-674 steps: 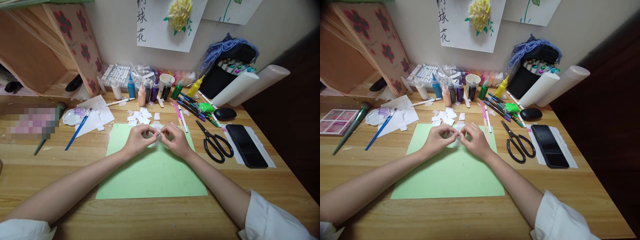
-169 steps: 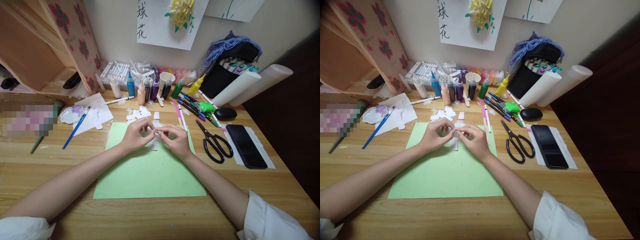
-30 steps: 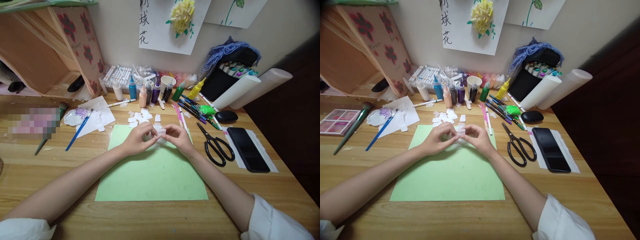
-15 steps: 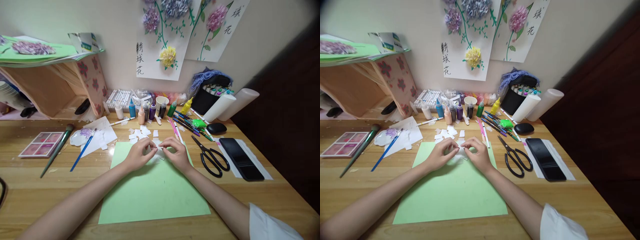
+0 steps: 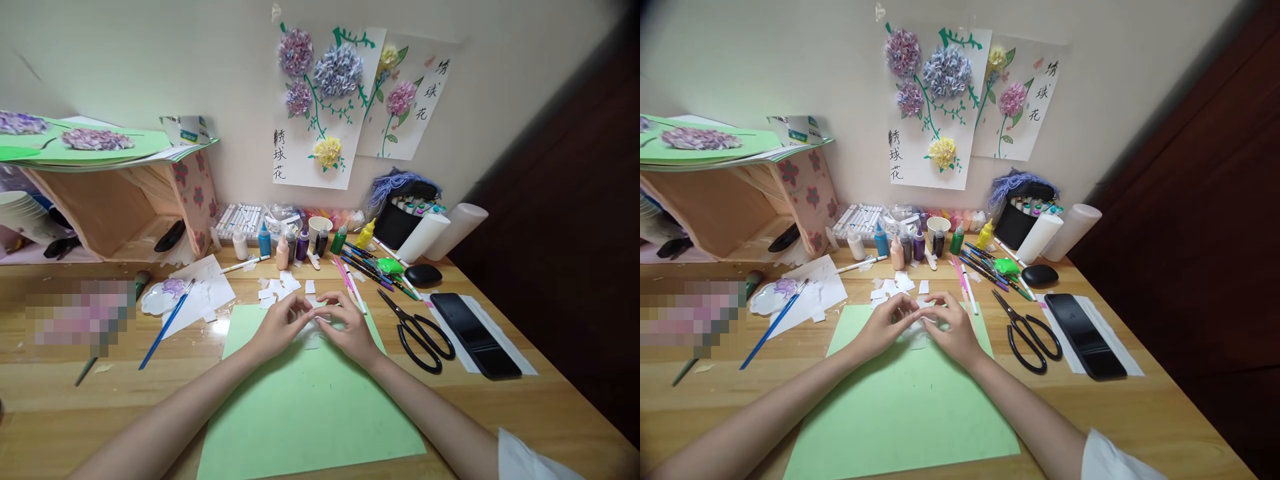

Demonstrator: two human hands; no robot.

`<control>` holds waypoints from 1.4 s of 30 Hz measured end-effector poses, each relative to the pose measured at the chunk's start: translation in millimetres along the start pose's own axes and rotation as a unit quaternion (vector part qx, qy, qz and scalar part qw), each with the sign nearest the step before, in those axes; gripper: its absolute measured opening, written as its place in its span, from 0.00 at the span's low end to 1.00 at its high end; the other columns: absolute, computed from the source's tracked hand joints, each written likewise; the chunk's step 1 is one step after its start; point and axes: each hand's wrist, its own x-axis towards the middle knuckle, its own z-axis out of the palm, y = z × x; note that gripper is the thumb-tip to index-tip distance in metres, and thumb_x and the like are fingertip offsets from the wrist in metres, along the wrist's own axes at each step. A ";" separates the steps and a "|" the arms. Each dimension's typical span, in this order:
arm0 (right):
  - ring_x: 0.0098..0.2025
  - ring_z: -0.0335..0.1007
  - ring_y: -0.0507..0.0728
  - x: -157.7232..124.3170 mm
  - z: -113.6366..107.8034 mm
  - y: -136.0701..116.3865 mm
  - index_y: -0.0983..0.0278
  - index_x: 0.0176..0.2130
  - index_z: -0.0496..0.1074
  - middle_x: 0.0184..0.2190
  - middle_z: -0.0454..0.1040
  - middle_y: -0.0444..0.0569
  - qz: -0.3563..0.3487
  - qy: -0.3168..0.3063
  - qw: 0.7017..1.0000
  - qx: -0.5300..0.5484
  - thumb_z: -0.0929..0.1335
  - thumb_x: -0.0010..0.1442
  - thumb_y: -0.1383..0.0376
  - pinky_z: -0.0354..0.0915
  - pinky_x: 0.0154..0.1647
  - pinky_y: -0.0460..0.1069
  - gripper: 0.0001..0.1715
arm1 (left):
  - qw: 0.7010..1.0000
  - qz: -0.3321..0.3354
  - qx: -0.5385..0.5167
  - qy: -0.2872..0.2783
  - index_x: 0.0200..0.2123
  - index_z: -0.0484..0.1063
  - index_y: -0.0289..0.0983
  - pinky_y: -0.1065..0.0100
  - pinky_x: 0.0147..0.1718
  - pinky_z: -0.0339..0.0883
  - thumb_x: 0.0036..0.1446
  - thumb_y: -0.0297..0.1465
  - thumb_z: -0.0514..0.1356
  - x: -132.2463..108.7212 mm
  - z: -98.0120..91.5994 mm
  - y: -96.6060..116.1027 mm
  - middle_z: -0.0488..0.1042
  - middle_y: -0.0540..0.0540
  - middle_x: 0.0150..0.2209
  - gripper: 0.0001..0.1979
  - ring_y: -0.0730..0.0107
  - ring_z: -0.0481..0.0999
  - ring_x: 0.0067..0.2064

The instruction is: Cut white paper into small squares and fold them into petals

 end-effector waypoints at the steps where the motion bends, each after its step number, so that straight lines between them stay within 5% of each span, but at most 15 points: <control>1: 0.44 0.68 0.56 0.0 -0.2 0.7 0.57 0.37 0.76 0.40 0.70 0.49 0.009 -0.004 1.000 0.001 0.67 0.55 0.72 0.66 0.45 0.52 0.12 | 1.000 -0.002 -0.009 -0.005 0.38 0.68 0.37 0.71 0.31 0.61 0.58 0.39 0.54 0.4 0.5 -1.2 0.71 0.48 0.34 0.12 0.72 0.68 0.32; 10: 0.43 0.69 0.55 3.1 -1.4 -1.1 0.58 0.42 0.73 0.39 0.70 0.49 0.048 -0.016 0.998 0.039 0.68 0.53 0.71 0.68 0.41 0.49 0.16 | 0.999 -0.016 -0.033 0.027 0.37 0.68 0.37 0.70 0.35 0.62 0.58 0.34 0.54 3.3 -1.7 -2.3 0.71 0.48 0.36 0.07 0.72 0.68 0.34; 16: 0.42 0.70 0.55 4.0 -3.6 2.6 0.61 0.32 0.74 0.36 0.74 0.48 0.090 0.010 0.994 0.057 0.68 0.54 0.71 0.66 0.45 0.51 0.06 | 0.999 -0.030 -0.025 0.003 0.34 0.69 0.37 0.70 0.33 0.61 0.58 0.34 0.54 4.5 -3.4 -1.4 0.71 0.48 0.33 0.08 0.71 0.67 0.32; 23: 0.34 0.72 0.55 1.9 -2.3 4.6 0.64 0.31 0.73 0.30 0.76 0.48 0.173 0.000 0.981 0.093 0.67 0.56 0.62 0.68 0.37 0.49 0.07 | 0.997 0.047 0.058 0.030 0.35 0.70 0.38 0.66 0.39 0.62 0.58 0.36 0.55 1.5 -0.6 3.0 0.70 0.45 0.36 0.09 0.67 0.67 0.38; 36: 0.31 0.72 0.53 -0.4 -1.2 7.6 0.64 0.31 0.74 0.29 0.76 0.47 0.153 0.001 0.986 0.073 0.69 0.54 0.63 0.68 0.32 0.47 0.06 | 0.994 0.040 0.085 0.048 0.33 0.67 0.37 0.69 0.35 0.61 0.59 0.31 0.53 0.8 2.2 -0.8 0.70 0.48 0.33 0.05 0.71 0.67 0.34; 42: 0.32 0.73 0.54 -3.4 -0.3 9.5 0.63 0.32 0.74 0.30 0.77 0.48 0.159 0.067 0.984 0.052 0.69 0.54 0.64 0.70 0.34 0.48 0.05 | 0.985 0.058 0.137 0.089 0.32 0.67 0.37 0.69 0.33 0.60 0.59 0.32 0.53 -2.0 3.8 -1.5 0.69 0.48 0.31 0.06 0.71 0.67 0.33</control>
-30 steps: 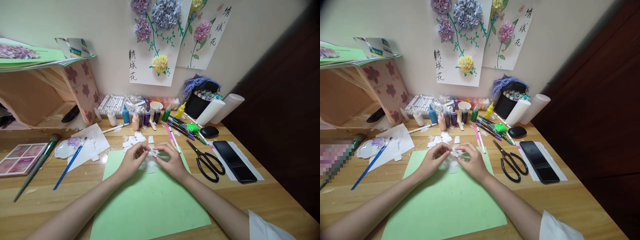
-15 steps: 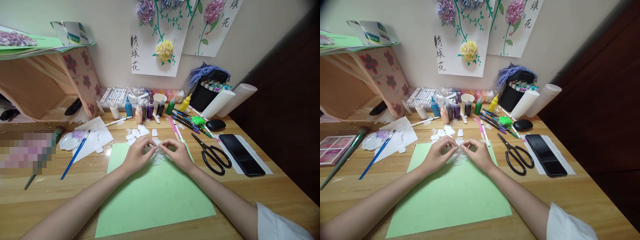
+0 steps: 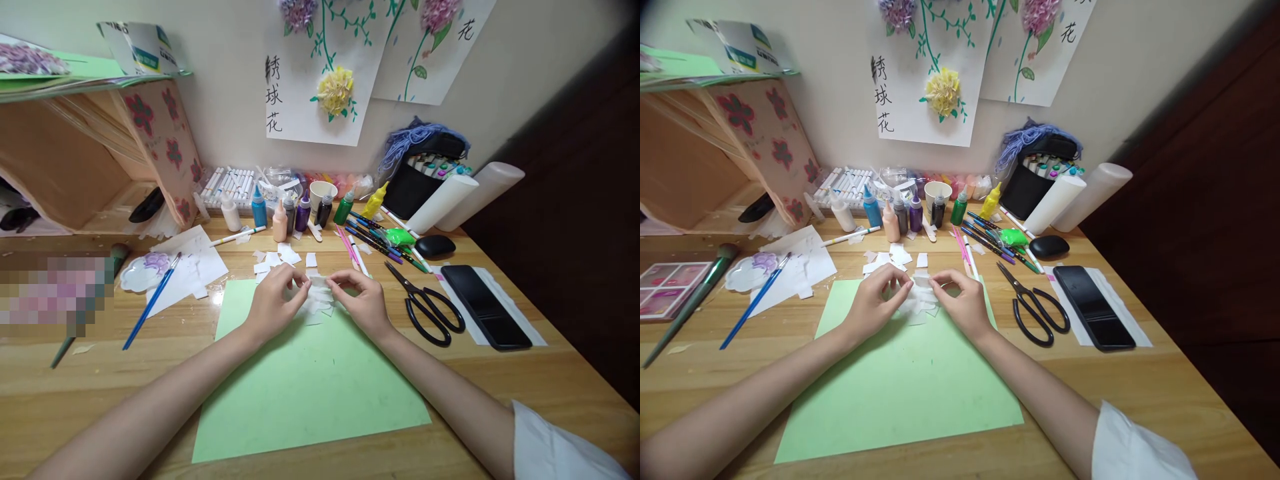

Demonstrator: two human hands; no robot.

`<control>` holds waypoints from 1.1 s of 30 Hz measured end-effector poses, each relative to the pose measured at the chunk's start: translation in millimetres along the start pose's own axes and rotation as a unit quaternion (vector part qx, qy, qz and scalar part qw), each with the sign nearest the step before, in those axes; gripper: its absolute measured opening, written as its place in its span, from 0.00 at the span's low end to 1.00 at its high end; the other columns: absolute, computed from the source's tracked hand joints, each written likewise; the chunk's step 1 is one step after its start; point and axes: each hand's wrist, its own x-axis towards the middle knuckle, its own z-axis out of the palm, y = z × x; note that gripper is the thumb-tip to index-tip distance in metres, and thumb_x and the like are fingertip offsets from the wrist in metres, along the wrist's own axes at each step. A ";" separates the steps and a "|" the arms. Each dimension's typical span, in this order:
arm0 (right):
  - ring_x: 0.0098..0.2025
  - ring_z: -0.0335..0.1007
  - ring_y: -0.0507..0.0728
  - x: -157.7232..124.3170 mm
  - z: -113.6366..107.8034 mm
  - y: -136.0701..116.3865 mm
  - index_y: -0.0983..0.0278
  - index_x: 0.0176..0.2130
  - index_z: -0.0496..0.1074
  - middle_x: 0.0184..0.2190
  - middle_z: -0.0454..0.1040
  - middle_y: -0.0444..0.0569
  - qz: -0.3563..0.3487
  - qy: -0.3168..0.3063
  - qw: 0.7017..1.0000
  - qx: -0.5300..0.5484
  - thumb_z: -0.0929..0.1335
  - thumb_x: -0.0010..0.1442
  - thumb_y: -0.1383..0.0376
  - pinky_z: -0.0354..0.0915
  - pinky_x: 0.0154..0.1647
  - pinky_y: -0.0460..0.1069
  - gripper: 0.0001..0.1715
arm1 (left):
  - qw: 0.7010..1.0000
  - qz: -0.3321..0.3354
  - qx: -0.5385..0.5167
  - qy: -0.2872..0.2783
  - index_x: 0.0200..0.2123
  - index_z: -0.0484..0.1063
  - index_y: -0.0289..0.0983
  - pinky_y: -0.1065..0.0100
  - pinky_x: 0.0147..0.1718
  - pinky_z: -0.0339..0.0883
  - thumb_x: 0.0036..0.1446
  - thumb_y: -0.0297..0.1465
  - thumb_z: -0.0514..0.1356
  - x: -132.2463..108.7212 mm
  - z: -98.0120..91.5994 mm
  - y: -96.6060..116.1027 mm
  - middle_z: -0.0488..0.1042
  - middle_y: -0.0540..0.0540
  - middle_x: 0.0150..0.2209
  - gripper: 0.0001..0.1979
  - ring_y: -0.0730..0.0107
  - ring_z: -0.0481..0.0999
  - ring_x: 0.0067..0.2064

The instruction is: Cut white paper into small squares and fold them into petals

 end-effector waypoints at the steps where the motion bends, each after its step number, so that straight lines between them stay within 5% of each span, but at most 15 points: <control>1: 0.32 0.73 0.54 -0.5 0.1 -0.1 0.63 0.32 0.75 0.30 0.77 0.48 -0.005 0.002 1.000 0.000 0.69 0.55 0.64 0.70 0.34 0.48 0.05 | 1.000 0.019 0.017 -0.010 0.31 0.68 0.37 0.69 0.34 0.60 0.59 0.32 0.53 -0.9 0.5 0.5 0.69 0.48 0.30 0.07 0.70 0.67 0.34; 7: 0.33 0.75 0.55 -2.5 -0.7 -5.2 0.61 0.34 0.77 0.32 0.79 0.47 -0.050 -0.036 0.998 -0.006 0.68 0.56 0.66 0.71 0.34 0.49 0.07 | 0.997 0.050 0.037 -0.036 0.38 0.72 0.38 0.67 0.36 0.62 0.61 0.33 0.51 -3.2 3.5 1.3 0.73 0.45 0.34 0.10 0.68 0.70 0.37; 23: 0.38 0.76 0.56 -1.0 -1.4 -9.7 0.59 0.36 0.78 0.36 0.80 0.47 -0.111 -0.072 0.991 -0.003 0.68 0.55 0.69 0.72 0.41 0.52 0.10 | 0.999 0.003 -0.040 -0.027 0.33 0.73 0.36 0.71 0.29 0.59 0.58 0.32 0.54 0.8 0.8 0.1 0.71 0.48 0.28 0.08 0.73 0.67 0.30; 33: 0.38 0.76 0.56 -1.1 -1.4 -8.9 0.58 0.37 0.78 0.36 0.80 0.47 -0.122 -0.083 0.989 -0.008 0.67 0.55 0.70 0.73 0.36 0.51 0.11 | 0.999 0.010 -0.024 -0.026 0.30 0.70 0.36 0.71 0.29 0.59 0.56 0.29 0.54 1.0 1.0 0.8 0.69 0.49 0.27 0.06 0.72 0.66 0.31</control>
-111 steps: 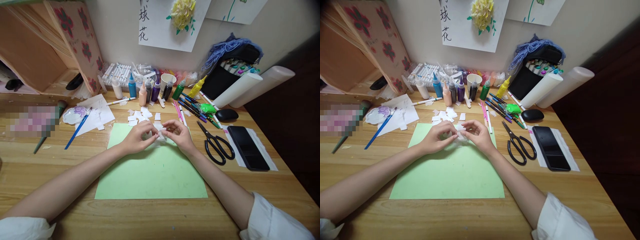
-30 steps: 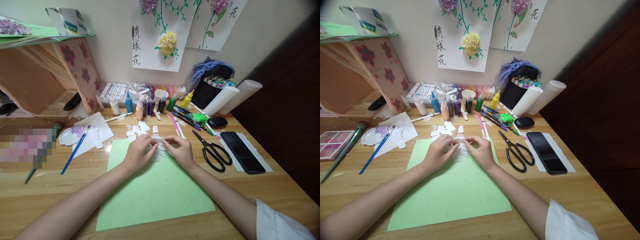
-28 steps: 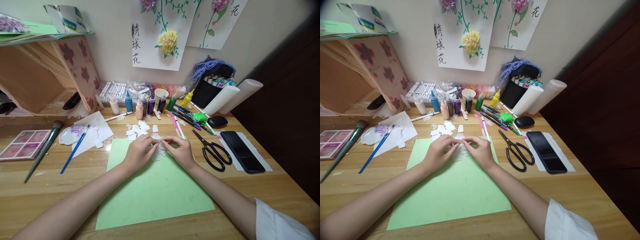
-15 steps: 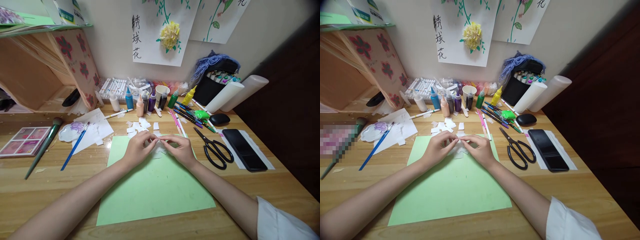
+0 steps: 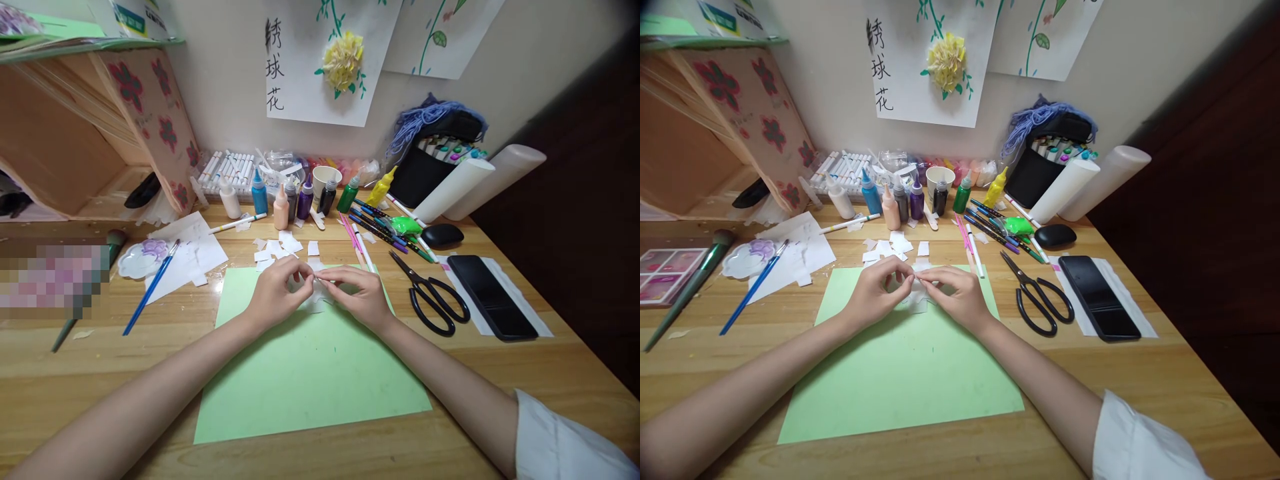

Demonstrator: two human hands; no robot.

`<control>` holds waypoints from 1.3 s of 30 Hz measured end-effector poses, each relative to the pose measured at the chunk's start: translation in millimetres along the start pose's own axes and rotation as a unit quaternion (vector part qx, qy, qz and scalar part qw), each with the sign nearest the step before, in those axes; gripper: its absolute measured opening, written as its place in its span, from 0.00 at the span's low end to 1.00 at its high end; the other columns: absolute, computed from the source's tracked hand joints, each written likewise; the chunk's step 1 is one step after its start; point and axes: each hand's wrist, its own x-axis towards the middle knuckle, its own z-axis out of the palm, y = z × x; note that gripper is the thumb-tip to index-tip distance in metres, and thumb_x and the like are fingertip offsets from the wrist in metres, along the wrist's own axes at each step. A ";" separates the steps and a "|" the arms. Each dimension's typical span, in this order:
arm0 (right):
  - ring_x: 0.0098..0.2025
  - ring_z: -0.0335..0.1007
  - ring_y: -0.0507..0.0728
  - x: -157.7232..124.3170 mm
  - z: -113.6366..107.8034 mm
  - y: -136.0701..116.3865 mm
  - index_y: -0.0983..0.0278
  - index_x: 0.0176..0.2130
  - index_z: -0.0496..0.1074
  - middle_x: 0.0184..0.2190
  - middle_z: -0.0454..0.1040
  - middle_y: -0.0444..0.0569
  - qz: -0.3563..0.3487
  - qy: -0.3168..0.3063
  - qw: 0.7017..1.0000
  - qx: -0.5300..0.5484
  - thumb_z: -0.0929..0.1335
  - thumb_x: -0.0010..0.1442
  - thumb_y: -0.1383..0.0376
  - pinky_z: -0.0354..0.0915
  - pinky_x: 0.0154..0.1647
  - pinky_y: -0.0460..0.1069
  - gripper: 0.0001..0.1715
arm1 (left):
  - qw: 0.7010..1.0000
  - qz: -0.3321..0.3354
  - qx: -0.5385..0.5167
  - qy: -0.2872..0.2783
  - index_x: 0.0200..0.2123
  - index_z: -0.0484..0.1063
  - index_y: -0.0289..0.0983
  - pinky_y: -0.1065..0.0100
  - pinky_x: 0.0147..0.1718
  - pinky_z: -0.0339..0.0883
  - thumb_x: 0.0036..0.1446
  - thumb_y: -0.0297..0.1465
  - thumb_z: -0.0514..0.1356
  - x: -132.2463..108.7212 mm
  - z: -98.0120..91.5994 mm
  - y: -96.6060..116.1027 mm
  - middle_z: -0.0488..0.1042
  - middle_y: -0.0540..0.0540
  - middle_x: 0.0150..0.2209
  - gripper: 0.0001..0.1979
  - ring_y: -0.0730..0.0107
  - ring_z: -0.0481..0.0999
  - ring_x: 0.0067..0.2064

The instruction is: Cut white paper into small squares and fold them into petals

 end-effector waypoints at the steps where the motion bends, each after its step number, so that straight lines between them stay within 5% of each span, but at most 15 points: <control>1: 0.38 0.76 0.56 0.3 -0.1 -0.6 0.58 0.37 0.78 0.36 0.80 0.47 -0.001 0.000 1.000 -0.001 0.67 0.55 0.70 0.73 0.35 0.50 0.12 | 1.000 0.001 0.002 0.001 0.30 0.70 0.36 0.71 0.29 0.59 0.55 0.29 0.54 0.0 0.1 0.0 0.69 0.49 0.27 0.05 0.72 0.66 0.31; 39: 0.38 0.76 0.56 -0.6 -0.3 -0.7 0.59 0.38 0.78 0.36 0.80 0.48 0.001 0.005 1.000 0.004 0.67 0.55 0.71 0.73 0.35 0.49 0.13 | 0.999 -0.013 -0.030 -0.018 0.32 0.70 0.36 0.71 0.30 0.60 0.54 0.28 0.55 1.7 -4.2 4.3 0.71 0.48 0.30 0.05 0.72 0.67 0.32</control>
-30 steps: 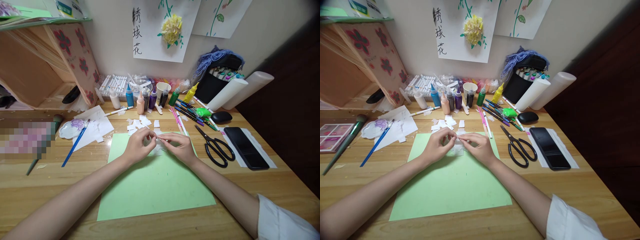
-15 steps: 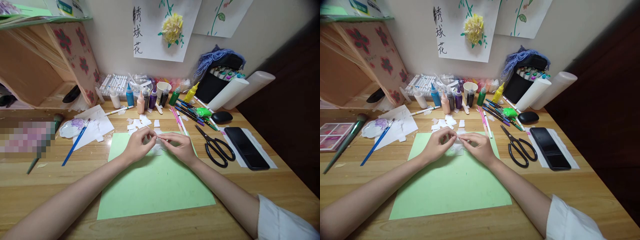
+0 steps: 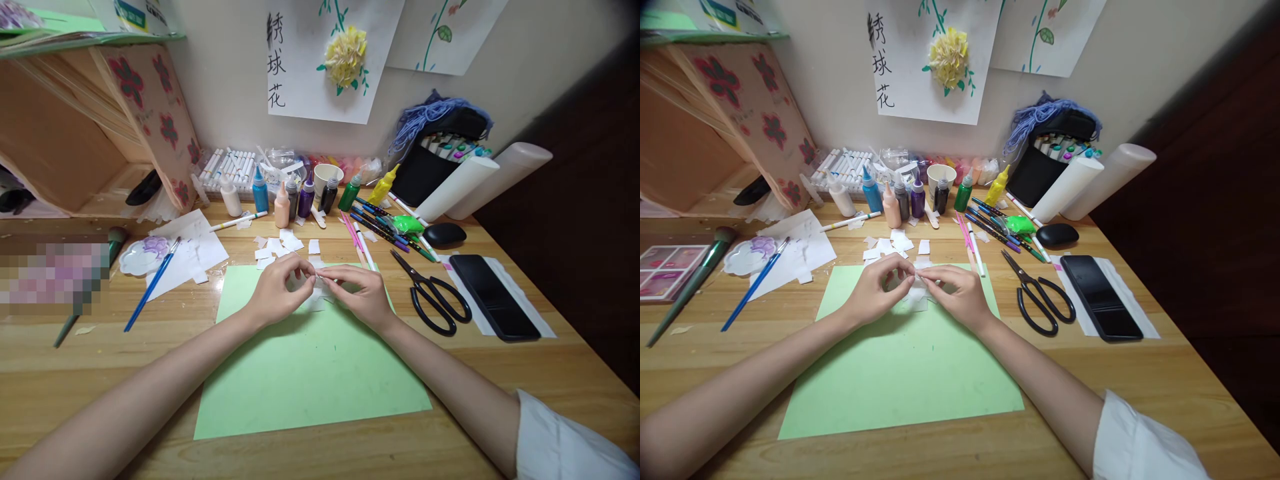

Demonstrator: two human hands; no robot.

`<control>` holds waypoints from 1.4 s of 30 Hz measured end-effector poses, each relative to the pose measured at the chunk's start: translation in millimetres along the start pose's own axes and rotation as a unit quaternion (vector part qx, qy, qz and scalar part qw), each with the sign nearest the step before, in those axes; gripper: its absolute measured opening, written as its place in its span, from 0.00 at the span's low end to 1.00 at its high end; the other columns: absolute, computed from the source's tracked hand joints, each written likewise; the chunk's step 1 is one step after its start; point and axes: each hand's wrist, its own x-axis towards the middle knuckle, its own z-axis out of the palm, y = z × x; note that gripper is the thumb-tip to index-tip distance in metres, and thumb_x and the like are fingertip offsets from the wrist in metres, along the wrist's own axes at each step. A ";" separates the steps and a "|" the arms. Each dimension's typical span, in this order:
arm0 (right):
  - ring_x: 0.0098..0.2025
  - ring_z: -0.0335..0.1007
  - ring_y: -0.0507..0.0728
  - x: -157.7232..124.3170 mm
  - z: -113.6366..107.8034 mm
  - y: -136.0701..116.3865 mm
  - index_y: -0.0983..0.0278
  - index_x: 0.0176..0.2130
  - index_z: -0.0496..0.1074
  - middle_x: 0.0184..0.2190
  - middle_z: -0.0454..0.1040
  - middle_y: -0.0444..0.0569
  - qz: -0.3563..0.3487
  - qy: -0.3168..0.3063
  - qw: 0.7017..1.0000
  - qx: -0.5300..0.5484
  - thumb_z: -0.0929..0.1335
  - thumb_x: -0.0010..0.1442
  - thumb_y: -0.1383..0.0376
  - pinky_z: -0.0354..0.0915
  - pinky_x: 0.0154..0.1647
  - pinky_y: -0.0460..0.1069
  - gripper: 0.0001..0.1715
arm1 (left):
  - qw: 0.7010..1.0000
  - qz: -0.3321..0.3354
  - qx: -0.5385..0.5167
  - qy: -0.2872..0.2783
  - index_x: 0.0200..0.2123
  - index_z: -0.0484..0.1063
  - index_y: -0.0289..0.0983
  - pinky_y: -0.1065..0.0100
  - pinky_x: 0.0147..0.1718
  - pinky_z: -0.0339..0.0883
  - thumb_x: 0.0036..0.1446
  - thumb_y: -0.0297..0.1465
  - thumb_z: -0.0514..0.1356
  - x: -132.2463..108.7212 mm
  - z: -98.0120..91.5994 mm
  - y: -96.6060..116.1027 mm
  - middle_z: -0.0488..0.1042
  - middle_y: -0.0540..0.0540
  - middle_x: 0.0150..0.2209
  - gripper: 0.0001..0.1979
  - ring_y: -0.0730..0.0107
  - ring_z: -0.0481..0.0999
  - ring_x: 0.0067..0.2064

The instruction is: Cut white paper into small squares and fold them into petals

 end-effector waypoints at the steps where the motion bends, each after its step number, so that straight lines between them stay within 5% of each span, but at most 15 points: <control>1: 0.38 0.76 0.56 0.1 -0.2 -0.2 0.59 0.38 0.78 0.36 0.80 0.48 0.000 -0.001 1.000 -0.002 0.67 0.55 0.71 0.73 0.36 0.49 0.13 | 1.000 0.000 0.000 -0.001 0.32 0.70 0.36 0.71 0.30 0.60 0.54 0.28 0.55 0.0 -0.1 0.2 0.71 0.48 0.30 0.05 0.72 0.67 0.32; 30: 0.37 0.76 0.55 -1.2 1.1 -0.3 0.59 0.38 0.78 0.36 0.80 0.49 -0.019 -0.001 1.000 -0.005 0.67 0.55 0.71 0.71 0.31 0.47 0.13 | 1.000 -0.001 0.018 0.007 0.31 0.70 0.36 0.71 0.30 0.59 0.55 0.31 0.56 -0.3 1.7 -0.2 0.70 0.49 0.29 0.05 0.72 0.66 0.31; 42: 0.38 0.75 0.56 1.0 1.6 -4.3 0.61 0.34 0.78 0.35 0.79 0.50 0.100 -0.010 0.992 0.072 0.68 0.55 0.67 0.71 0.34 0.48 0.08 | 1.000 0.012 0.025 0.002 0.30 0.69 0.36 0.71 0.30 0.59 0.57 0.32 0.55 -0.5 2.3 -2.0 0.70 0.49 0.28 0.07 0.73 0.66 0.30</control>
